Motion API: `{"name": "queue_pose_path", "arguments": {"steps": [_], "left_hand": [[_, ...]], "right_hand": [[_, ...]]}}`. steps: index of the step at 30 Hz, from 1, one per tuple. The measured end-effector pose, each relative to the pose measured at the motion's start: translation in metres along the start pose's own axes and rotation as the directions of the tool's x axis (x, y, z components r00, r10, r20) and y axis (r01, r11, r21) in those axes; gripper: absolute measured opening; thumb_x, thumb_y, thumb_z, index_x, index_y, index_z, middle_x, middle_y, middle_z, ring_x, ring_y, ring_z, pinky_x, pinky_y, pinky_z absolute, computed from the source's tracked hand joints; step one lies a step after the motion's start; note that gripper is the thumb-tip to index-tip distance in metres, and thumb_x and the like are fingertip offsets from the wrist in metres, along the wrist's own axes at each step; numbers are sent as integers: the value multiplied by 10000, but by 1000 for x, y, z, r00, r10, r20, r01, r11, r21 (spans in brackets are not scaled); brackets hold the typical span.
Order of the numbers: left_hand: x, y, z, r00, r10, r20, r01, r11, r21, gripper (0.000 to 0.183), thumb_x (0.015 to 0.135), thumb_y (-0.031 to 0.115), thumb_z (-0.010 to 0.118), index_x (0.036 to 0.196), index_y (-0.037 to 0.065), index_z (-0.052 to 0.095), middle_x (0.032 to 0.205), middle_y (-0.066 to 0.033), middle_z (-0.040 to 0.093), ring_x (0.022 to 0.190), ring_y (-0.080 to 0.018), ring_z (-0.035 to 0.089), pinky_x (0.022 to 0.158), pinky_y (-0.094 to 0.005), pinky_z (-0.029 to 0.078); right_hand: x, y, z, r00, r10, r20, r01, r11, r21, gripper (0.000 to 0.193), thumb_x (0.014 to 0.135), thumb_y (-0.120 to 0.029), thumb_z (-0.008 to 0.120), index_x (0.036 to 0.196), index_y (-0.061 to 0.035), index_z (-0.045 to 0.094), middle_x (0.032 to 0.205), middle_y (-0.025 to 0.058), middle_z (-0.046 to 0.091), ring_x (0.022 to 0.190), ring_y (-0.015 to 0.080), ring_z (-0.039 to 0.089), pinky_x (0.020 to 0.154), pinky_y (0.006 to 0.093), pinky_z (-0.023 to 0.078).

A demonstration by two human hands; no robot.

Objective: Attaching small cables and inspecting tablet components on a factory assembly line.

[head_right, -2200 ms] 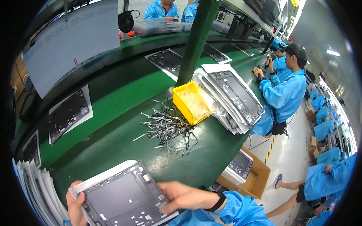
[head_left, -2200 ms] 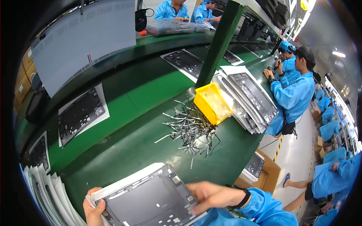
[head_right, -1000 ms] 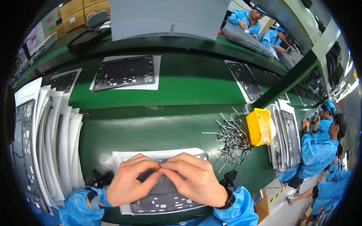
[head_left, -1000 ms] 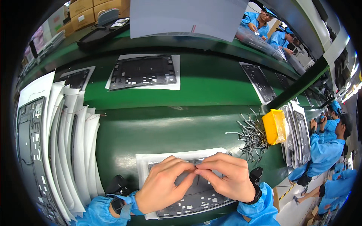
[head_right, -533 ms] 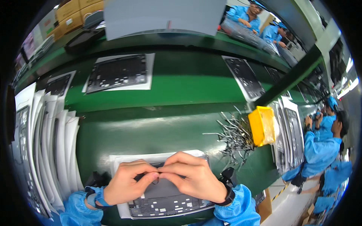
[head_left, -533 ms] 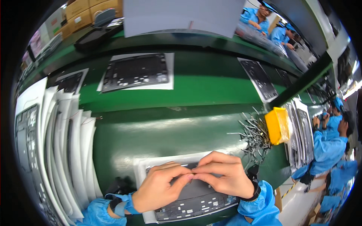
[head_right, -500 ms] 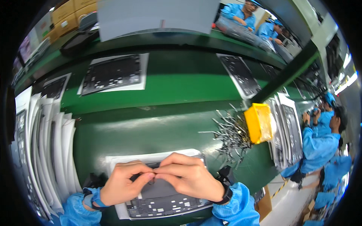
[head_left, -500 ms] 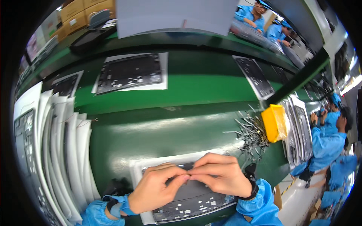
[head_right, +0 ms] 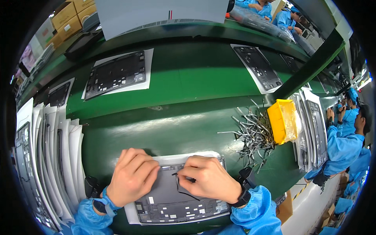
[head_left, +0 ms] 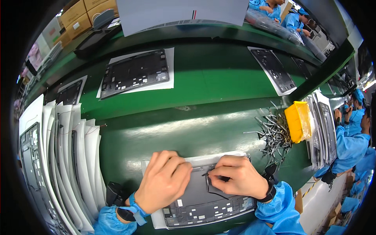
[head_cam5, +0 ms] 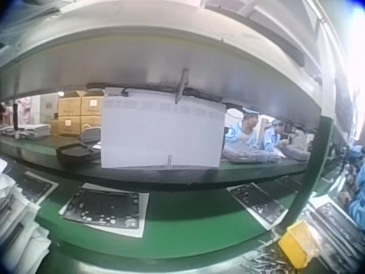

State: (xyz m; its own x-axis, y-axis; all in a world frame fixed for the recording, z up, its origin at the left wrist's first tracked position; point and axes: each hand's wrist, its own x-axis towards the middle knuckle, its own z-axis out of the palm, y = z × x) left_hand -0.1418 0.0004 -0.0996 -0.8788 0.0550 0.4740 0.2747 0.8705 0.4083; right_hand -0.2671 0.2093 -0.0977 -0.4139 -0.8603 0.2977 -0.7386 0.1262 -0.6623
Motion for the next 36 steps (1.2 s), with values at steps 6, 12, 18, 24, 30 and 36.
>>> {"name": "queue_pose_path", "arguments": {"steps": [6, 12, 18, 24, 30, 36], "left_hand": [[0, -1, 9, 983, 183, -20, -179, 976, 125, 290, 677, -4, 776, 961, 12, 718, 1103, -124, 647, 1047, -332, 615, 815, -431, 490], [-7, -18, 31, 990, 138, -22, -139, 979, -149, 322, 662, -17, 771, 981, 8, 733, 1059, -93, 661, 1006, -300, 626, 808, -427, 489], [-3, -16, 33, 988, 154, -22, -156, 976, -154, 363, 641, 3, 776, 1002, 43, 759, 1040, -70, 647, 973, -284, 620, 769, -408, 475], [-1, -9, 34, 987, 145, 61, -141, 987, -76, 389, 668, 50, 764, 1055, 81, 758, 1066, -68, 614, 927, -276, 591, 733, -396, 459], [0, -6, 34, 991, 81, 108, -71, 993, -98, 370, 679, 32, 742, 1046, 81, 742, 1052, -71, 608, 895, -276, 570, 725, -396, 463], [6, -2, 36, 996, 83, 33, -78, 988, -130, 329, 700, -8, 749, 1023, 57, 737, 964, -69, 631, 824, -260, 589, 694, -379, 458]], "right_hand": [[0, 8, 8, 998, 18, -68, -19, 1000, -21, 136, 711, 10, 812, 834, -25, 766, 770, 71, 664, 613, 222, 655, 553, 330, 537], [2, 14, 11, 995, 11, -100, -15, 999, -43, 115, 726, 5, 818, 809, -18, 743, 744, 64, 635, 580, 212, 631, 528, 324, 513], [4, 13, 8, 996, 5, -86, -12, 996, -91, 118, 739, 17, 804, 751, -12, 690, 724, 67, 614, 558, 223, 604, 516, 331, 481], [5, 13, 3, 969, 244, -42, -240, 967, 88, 118, 757, 28, 781, 759, -10, 669, 728, 59, 615, 563, 185, 603, 524, 307, 483], [7, 16, 2, 977, 211, -33, -205, 971, 121, 112, 739, 32, 755, 798, -31, 684, 760, 69, 628, 576, 221, 633, 534, 326, 515], [4, 17, 8, 988, 117, -97, -126, 987, -97, 146, 718, 28, 776, 797, -56, 688, 749, 33, 613, 564, 148, 606, 515, 286, 492]]}}
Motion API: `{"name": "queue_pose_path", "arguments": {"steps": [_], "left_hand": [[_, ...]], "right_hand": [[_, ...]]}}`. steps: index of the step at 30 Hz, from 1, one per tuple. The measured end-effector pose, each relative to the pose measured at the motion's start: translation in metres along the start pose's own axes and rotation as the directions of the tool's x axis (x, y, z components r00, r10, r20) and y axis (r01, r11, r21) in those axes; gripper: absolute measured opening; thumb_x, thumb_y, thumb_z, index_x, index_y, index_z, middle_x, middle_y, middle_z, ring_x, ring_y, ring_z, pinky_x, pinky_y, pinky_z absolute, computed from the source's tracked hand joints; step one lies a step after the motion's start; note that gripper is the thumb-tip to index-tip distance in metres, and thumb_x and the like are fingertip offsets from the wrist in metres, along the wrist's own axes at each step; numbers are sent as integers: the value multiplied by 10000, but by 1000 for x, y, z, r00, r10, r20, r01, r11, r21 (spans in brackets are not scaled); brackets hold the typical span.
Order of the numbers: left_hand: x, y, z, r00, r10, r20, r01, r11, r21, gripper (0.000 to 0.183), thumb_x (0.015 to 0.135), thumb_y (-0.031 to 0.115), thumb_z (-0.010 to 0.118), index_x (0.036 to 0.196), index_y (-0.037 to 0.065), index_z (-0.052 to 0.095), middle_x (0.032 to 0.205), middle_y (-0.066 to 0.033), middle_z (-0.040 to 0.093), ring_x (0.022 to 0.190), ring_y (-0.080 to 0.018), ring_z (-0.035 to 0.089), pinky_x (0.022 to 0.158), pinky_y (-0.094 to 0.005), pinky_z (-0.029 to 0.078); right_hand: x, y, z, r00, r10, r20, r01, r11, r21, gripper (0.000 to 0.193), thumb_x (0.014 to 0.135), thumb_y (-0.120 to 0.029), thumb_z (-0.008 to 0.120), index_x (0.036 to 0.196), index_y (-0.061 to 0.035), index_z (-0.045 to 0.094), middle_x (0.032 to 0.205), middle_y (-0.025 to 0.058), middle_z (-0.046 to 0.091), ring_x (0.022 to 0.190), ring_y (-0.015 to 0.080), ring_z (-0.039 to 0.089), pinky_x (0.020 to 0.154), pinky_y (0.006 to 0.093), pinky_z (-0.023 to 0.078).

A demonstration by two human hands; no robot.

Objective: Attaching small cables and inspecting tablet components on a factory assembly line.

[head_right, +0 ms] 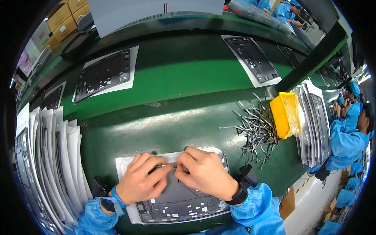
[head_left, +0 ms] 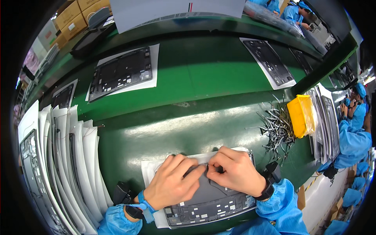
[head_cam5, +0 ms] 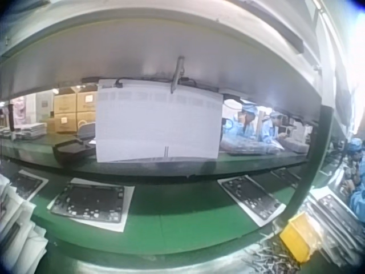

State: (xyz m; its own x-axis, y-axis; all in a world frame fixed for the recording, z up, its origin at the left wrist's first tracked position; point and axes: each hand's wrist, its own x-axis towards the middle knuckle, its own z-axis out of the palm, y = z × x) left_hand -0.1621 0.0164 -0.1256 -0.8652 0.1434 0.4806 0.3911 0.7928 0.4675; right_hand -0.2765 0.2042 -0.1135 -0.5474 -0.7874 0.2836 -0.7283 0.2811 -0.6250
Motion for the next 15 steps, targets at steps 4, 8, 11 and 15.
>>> {"name": "queue_pose_path", "arguments": {"steps": [4, 8, 11, 15], "left_hand": [[3, 0, 8, 994, -62, -88, 59, 997, -41, 260, 717, -15, 785, 967, 35, 736, 863, -53, 634, 756, -242, 592, 661, -363, 451], [8, 2, 15, 990, -70, -126, 68, 997, -25, 207, 710, -5, 821, 894, 24, 729, 792, -41, 609, 718, -228, 584, 629, -357, 448], [12, 6, 18, 991, -62, -115, 61, 998, -9, 203, 702, -3, 825, 877, 18, 723, 776, -44, 589, 712, -229, 581, 612, -358, 451], [18, 8, 18, 997, -28, -68, 30, 999, 33, 189, 702, -3, 821, 853, 5, 708, 761, -54, 574, 704, -238, 584, 604, -366, 473]], "right_hand": [[0, 7, 2, 996, -87, -10, 87, 996, 4, 150, 712, 30, 775, 795, -56, 684, 741, 38, 606, 557, 160, 607, 502, 292, 487], [1, 10, -10, 998, -15, 58, 6, 988, 153, 134, 737, 1, 747, 803, -31, 635, 760, 84, 583, 608, 295, 628, 549, 391, 523], [-1, 14, -10, 996, -64, 56, 58, 993, 99, 127, 743, 8, 744, 810, -18, 640, 773, 89, 588, 620, 298, 633, 553, 393, 521], [-2, 17, -11, 995, -97, 37, 93, 992, 88, 129, 748, 4, 747, 813, -18, 638, 783, 92, 588, 636, 301, 639, 554, 394, 522]]}}
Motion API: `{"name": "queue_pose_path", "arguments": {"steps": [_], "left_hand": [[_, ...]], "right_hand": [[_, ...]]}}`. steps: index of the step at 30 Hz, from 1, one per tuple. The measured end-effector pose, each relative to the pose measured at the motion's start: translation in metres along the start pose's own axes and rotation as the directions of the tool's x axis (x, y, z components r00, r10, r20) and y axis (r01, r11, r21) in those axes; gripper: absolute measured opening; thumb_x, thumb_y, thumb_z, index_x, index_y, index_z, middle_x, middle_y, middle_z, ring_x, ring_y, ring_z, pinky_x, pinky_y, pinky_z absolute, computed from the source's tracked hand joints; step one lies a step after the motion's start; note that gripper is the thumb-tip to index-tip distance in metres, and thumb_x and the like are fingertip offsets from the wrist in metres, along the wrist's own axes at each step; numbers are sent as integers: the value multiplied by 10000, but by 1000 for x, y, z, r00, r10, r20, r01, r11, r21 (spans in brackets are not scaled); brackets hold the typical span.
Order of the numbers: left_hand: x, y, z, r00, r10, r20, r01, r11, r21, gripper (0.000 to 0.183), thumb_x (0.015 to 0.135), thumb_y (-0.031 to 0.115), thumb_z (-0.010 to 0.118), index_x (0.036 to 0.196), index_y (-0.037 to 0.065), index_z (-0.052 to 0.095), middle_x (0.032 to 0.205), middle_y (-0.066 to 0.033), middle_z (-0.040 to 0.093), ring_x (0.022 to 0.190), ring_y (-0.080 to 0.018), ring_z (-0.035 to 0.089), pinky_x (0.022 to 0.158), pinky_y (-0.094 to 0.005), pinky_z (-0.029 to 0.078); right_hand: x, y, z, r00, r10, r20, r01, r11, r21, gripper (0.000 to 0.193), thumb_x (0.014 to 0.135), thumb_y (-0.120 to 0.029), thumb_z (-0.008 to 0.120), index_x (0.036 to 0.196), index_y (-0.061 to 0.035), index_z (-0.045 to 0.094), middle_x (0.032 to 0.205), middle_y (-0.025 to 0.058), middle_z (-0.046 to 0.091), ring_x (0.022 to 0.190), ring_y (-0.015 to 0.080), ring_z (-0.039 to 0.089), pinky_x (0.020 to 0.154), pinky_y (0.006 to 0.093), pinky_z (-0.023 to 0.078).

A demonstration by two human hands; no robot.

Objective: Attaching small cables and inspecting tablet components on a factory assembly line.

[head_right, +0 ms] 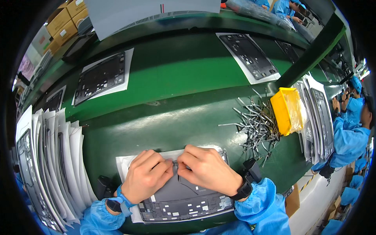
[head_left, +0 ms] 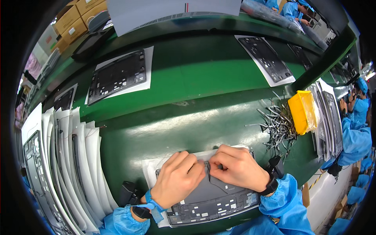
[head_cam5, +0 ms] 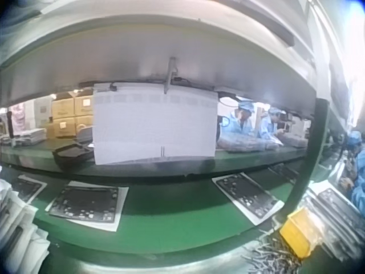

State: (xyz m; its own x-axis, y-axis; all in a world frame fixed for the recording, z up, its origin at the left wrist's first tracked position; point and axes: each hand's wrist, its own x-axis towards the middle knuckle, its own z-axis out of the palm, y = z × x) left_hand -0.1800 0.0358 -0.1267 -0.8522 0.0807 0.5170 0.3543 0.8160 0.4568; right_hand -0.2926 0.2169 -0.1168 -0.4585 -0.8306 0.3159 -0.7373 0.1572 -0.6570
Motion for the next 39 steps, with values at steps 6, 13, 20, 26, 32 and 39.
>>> {"name": "queue_pose_path", "arguments": {"steps": [6, 13, 20, 26, 32, 39], "left_hand": [[10, 7, -2, 996, 2, 86, -2, 1000, 2, 165, 710, -11, 810, 814, -2, 683, 760, -71, 572, 693, -252, 582, 599, -376, 488], [15, 12, 0, 994, -1, 109, -2, 1000, 28, 176, 703, -26, 795, 726, 10, 624, 731, -74, 521, 661, -253, 544, 554, -387, 470], [19, 17, 4, 994, -27, 108, 21, 998, 55, 181, 664, -21, 787, 707, 22, 616, 721, -69, 496, 658, -255, 534, 552, -384, 471], [15, 17, 2, 995, -13, 98, 9, 999, 38, 192, 654, 2, 789, 704, 26, 605, 740, -71, 505, 689, -254, 543, 569, -383, 476], [17, 26, 3, 995, -17, 102, 6, 993, 114, 201, 658, 23, 794, 710, 29, 600, 753, -76, 507, 709, -260, 537, 606, -392, 481], [5, 36, -19, 988, -142, -63, 147, 986, 81, 93, 762, 9, 745, 824, 14, 675, 851, -112, 640, 812, -321, 604, 702, -435, 520]], "right_hand": [[-4, 5, -3, 998, -53, -40, 51, 998, -33, 146, 719, 22, 760, 799, -44, 655, 768, 67, 589, 596, 259, 612, 530, 362, 505], [-7, 7, -5, 999, -51, -2, 51, 998, -46, 159, 716, -1, 767, 807, -43, 643, 773, 66, 587, 621, 272, 619, 541, 376, 513], [-9, 8, -6, 996, -88, -25, 86, 994, -71, 165, 715, -5, 764, 816, -46, 640, 769, 70, 573, 616, 272, 616, 537, 376, 515], [-6, 4, -5, 995, -98, -24, 93, 983, -156, 165, 711, -6, 765, 806, -48, 637, 760, 68, 569, 601, 263, 613, 518, 373, 507], [-8, 5, -7, 995, -83, -55, 83, 997, 4, 101, 765, -18, 731, 790, -11, 634, 752, 98, 577, 616, 300, 642, 535, 391, 529], [-28, 0, -43, 953, 99, -285, -79, 994, 82, 113, 765, 38, 758, 835, -19, 691, 734, 58, 625, 595, 148, 650, 529, 279, 518]]}}
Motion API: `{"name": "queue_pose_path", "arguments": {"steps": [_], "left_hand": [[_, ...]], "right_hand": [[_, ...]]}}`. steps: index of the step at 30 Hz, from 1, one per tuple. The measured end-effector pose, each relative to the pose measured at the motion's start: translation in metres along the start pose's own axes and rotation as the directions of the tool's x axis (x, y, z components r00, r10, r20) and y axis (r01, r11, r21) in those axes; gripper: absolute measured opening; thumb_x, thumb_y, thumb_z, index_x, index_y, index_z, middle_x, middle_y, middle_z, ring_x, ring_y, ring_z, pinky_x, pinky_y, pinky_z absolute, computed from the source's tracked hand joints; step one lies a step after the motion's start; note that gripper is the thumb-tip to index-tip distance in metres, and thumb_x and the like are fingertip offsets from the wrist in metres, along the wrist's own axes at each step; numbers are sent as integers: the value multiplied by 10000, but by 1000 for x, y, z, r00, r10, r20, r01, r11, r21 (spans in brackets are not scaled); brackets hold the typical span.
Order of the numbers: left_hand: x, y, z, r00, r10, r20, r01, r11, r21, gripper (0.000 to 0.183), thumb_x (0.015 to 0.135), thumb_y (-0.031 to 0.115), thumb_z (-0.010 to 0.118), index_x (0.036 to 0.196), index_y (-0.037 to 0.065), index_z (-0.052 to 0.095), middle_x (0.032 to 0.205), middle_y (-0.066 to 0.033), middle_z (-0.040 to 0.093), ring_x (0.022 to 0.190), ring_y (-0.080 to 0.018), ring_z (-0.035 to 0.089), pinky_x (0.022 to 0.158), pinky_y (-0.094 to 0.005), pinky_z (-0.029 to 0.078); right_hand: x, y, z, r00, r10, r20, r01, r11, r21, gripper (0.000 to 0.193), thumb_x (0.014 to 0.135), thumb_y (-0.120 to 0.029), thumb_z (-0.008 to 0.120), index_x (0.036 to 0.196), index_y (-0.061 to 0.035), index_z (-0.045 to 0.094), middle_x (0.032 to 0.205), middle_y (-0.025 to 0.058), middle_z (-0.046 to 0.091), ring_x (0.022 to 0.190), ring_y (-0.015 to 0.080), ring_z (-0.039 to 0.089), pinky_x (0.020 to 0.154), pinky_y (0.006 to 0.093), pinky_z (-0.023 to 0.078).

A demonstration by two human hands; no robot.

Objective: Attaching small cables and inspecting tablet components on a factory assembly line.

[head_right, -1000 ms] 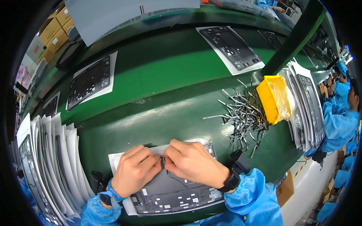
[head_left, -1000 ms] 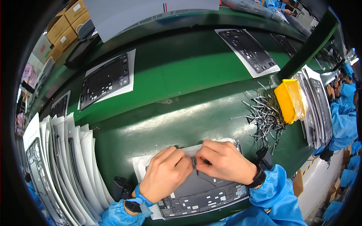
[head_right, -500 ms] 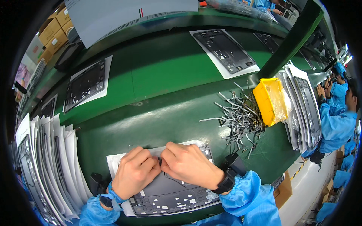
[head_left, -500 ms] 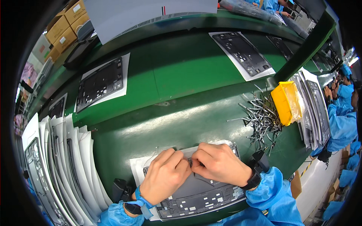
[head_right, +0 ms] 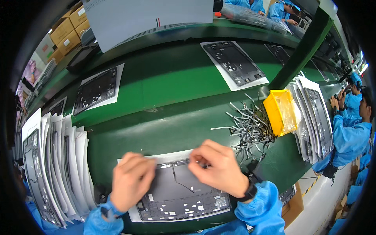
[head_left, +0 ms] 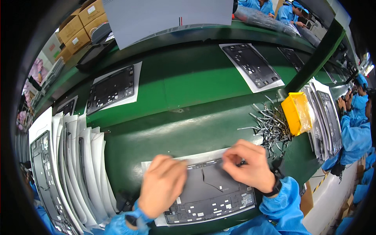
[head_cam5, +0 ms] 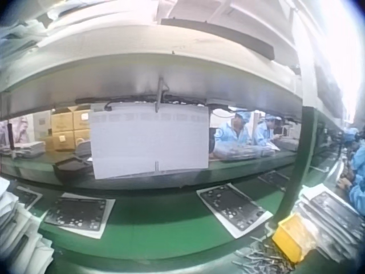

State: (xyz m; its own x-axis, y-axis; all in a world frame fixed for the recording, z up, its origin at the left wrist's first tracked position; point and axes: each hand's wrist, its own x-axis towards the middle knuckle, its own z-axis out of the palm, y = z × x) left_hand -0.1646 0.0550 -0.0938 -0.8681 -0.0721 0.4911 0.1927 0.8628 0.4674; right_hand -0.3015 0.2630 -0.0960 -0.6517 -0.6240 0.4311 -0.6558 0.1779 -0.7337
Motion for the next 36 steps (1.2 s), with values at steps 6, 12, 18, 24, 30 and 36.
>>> {"name": "queue_pose_path", "arguments": {"steps": [6, 12, 18, 24, 30, 36], "left_hand": [[-61, 47, -92, 547, -816, 189, 784, 578, 228, 277, 1021, 244, 624, 1008, -24, 694, 785, -192, 695, 697, -319, 657, 641, -439, 477], [-73, 70, -57, 509, -832, 221, 817, 548, 181, 348, 1002, 266, 641, 810, -25, 663, 713, -253, 652, 674, -463, 642, 617, -493, 485], [-83, 61, -50, 685, -728, 33, 706, 674, 218, 256, 1005, 180, 631, 865, -35, 644, 785, -229, 680, 726, -437, 648, 668, -465, 500], [-58, 63, -52, 562, -797, 219, 748, 604, 275, 401, 989, 292, 677, 844, -74, 603, 698, -276, 603, 629, -401, 606, 628, -500, 452], [-38, 35, -66, 620, -711, 331, 709, 689, 152, 381, 1062, 268, 565, 922, -77, 646, 795, -220, 663, 739, -309, 589, 732, -428, 472], [-6, -28, -39, 726, -658, 198, 685, 673, -279, 294, 1079, 241, 577, 1121, -44, 638, 899, -21, 623, 798, -126, 520, 720, -301, 442]], "right_hand": [[-36, 2, -22, 971, 240, -22, -240, 971, -6, 91, 754, 29, 723, 780, -20, 651, 698, 64, 612, 564, 153, 609, 520, 270, 480], [-36, 11, 2, 999, 25, 29, -22, 994, -105, 159, 685, -90, 735, 715, -96, 579, 627, 30, 581, 573, 251, 587, 534, 369, 469], [-49, 18, 1, 999, -18, -27, 15, 996, -84, 182, 708, -130, 739, 699, -96, 561, 635, 41, 566, 589, 256, 585, 537, 378, 476], [-48, 15, -2, 998, -37, -54, 29, 990, -134, 171, 731, -142, 731, 706, -97, 568, 666, 27, 594, 631, 240, 596, 577, 347, 484], [-52, 20, -7, 998, -60, 11, 61, 980, -187, 238, 811, -241, 666, 771, -28, 569, 765, 122, 566, 788, 298, 573, 705, 416, 484], [-52, 17, -9, 987, -161, 9, 160, 972, -171, 197, 804, -182, 688, 796, -26, 568, 800, 115, 545, 805, 290, 531, 742, 390, 473]]}}
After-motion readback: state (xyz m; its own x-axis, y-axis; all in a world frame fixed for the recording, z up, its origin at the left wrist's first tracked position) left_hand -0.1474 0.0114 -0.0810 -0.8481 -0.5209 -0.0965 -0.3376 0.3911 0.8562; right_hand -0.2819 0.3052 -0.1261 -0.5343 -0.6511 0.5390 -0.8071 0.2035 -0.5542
